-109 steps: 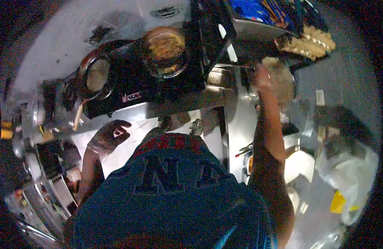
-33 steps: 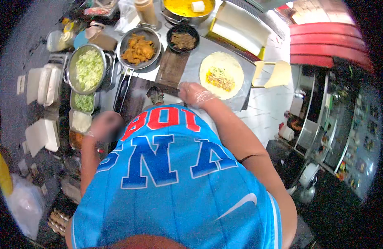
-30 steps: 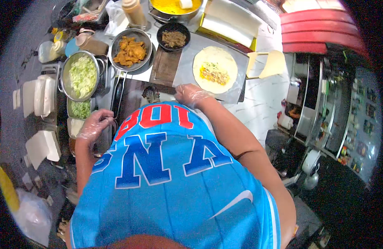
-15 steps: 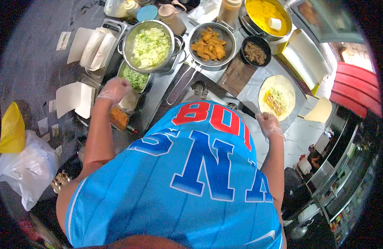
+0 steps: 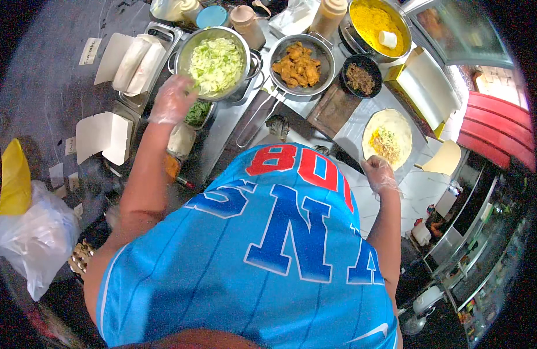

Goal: The person uses tongs to flip food in a pan and then assembles a wrap by placing cooked egg, cabbage, and meat onto a tortilla. They apply sauce from a squeeze bottle and fold the wrap by hand.

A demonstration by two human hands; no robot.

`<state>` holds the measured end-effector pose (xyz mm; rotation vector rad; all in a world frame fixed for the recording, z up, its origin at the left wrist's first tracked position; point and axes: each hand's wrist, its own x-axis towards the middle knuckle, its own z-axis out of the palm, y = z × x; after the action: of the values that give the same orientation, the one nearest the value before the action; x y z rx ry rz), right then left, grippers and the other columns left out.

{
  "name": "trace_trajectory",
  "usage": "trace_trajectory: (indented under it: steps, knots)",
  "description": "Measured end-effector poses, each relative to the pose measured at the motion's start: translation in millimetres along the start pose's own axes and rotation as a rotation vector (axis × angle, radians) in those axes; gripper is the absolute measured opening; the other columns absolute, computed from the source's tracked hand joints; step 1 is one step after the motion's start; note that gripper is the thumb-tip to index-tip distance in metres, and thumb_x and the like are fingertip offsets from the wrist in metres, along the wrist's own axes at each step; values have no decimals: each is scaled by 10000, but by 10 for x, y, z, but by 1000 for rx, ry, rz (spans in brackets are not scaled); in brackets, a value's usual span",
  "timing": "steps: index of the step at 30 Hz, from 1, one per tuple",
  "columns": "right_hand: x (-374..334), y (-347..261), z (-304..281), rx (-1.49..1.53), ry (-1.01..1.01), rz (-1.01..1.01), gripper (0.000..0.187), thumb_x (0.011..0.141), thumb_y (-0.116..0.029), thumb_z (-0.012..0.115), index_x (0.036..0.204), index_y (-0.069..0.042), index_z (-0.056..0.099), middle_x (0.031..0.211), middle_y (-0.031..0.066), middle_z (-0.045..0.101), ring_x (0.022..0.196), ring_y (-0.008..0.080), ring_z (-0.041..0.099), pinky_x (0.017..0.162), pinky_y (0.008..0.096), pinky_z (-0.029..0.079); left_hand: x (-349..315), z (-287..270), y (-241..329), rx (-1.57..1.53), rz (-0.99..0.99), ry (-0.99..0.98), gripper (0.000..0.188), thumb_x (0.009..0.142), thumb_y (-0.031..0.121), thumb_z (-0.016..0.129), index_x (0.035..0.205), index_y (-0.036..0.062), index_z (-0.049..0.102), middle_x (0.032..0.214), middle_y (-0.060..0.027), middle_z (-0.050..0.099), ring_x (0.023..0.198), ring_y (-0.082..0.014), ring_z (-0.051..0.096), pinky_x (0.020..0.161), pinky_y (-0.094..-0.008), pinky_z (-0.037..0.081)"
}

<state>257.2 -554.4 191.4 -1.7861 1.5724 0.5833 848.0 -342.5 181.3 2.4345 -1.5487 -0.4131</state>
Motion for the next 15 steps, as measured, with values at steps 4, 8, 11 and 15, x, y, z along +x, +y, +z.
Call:
trace_trajectory:
  steps: [4, 8, 11, 15]
  knots:
    - [66, 0, 83, -44, -13, -38, 371, 998, -398, 731, 927, -35, 708, 864, 163, 734, 845, 283, 715, 823, 439, 546, 545, 241, 271, 130, 163, 31, 634, 862, 274, 827, 1464, 188, 645, 1518, -234, 574, 1358, -437, 603, 1157, -499, 513]
    - [1, -110, 95, 84, -36, -36, 378, 1006, -396, 722, 926, -28, 698, 880, 165, 736, 840, 287, 705, 812, 444, 541, 834, 409, 377, 224, 49, -188, 688, 843, 273, 838, 1498, 258, 630, 1577, -227, 528, 1379, -433, 592, 1168, -491, 508]
    - [-45, -98, 135, 78, 13, -69, 353, 1000, -366, 730, 898, -28, 711, 765, 94, 695, 724, 198, 652, 721, 403, 526, 1023, 612, 89, 191, 45, -189, 620, 846, 275, 820, 1446, 251, 666, 1501, -212, 594, 1324, -405, 634, 1135, -485, 524]
    - [-35, 154, 275, 34, 48, -74, 351, 997, -371, 744, 904, -34, 719, 754, 89, 695, 709, 200, 651, 715, 406, 528, 1131, 412, -60, -77, 113, -163, 447, 861, 275, 792, 1296, 193, 731, 1265, -214, 731, 1198, -386, 706, 1059, -466, 552]
